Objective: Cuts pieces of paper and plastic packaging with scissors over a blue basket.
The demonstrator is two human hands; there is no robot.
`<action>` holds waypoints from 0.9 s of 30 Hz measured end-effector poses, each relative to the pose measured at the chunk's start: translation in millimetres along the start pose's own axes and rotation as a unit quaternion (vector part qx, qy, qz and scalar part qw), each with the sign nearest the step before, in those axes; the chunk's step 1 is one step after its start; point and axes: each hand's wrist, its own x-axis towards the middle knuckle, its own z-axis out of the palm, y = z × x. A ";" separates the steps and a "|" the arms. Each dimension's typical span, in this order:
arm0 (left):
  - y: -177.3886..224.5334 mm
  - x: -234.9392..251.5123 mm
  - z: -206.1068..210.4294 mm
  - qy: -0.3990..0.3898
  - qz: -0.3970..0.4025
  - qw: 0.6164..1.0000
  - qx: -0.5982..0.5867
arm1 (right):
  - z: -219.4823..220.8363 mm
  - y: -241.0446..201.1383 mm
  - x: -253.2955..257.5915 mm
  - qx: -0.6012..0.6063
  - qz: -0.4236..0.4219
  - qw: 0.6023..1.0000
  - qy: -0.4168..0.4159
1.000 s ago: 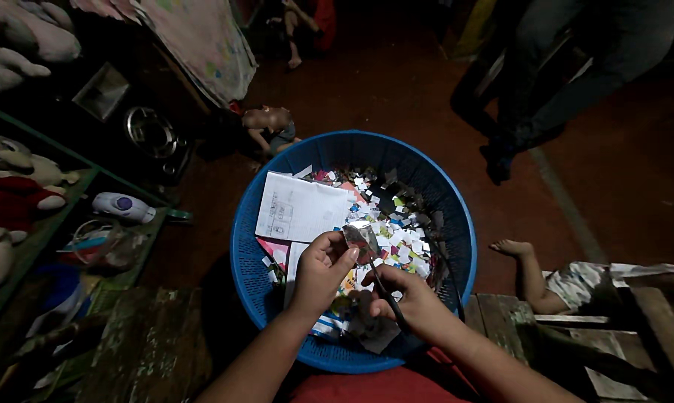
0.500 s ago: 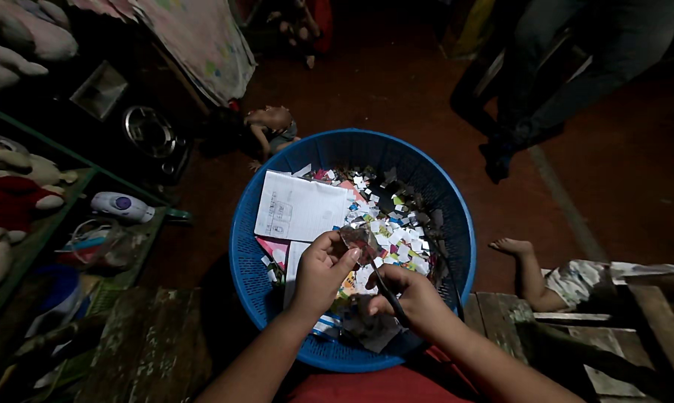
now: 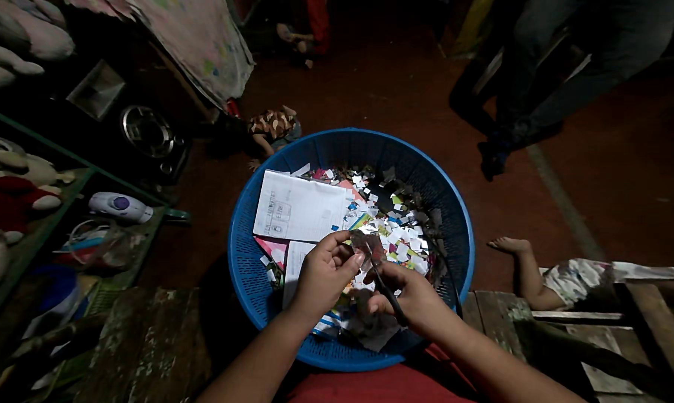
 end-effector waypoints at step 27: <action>2.6 -0.2 1.3 -0.053 -0.035 0.998 0.014 | 1.6 4.7 1.2 0.038 -0.031 0.998 0.035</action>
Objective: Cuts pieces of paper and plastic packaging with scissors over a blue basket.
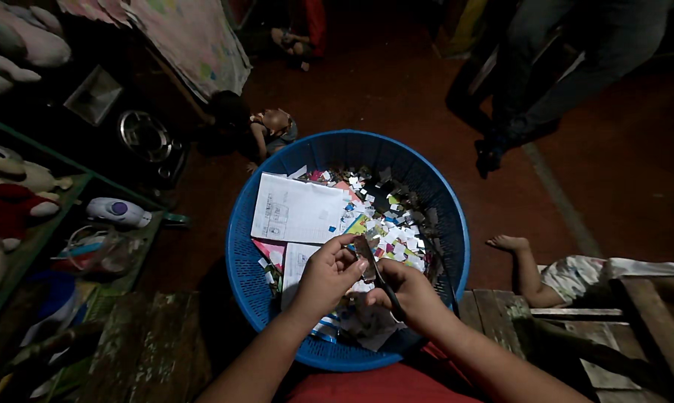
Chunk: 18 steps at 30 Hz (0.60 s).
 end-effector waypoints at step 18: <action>-3.5 4.9 -9.9 -0.143 -0.024 0.989 -0.006 | -0.5 5.9 -0.3 0.063 -0.051 0.996 -0.026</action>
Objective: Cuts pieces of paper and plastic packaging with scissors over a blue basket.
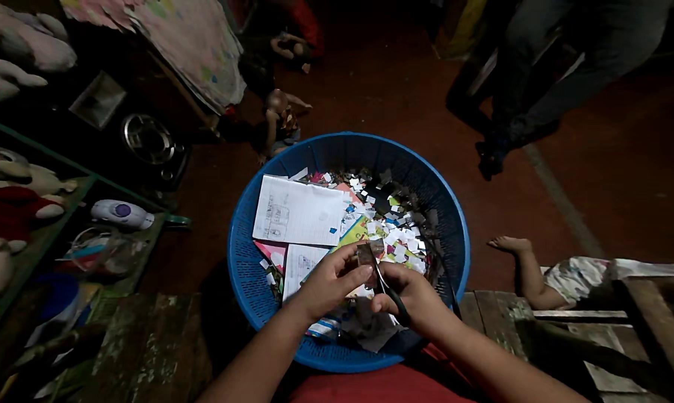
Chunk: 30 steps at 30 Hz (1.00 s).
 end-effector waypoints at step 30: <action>-3.8 -0.2 3.5 0.005 0.011 0.995 -0.096 | -1.7 0.7 -0.1 0.150 0.009 0.985 -0.090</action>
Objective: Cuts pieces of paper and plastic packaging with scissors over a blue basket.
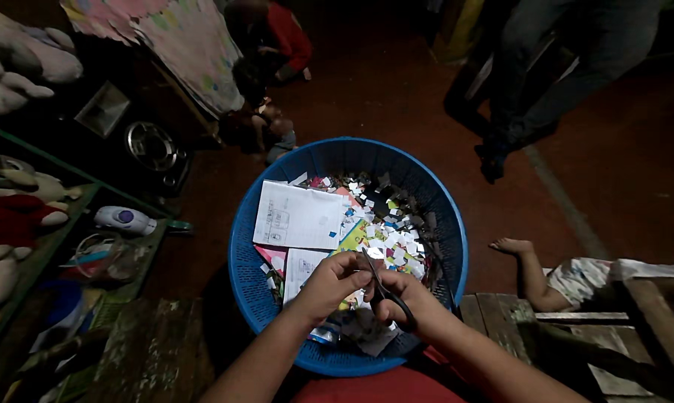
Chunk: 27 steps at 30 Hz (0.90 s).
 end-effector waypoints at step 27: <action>-5.7 -1.5 3.9 0.080 0.116 0.927 0.347 | 3.3 -2.3 7.2 -0.117 -0.061 0.969 0.208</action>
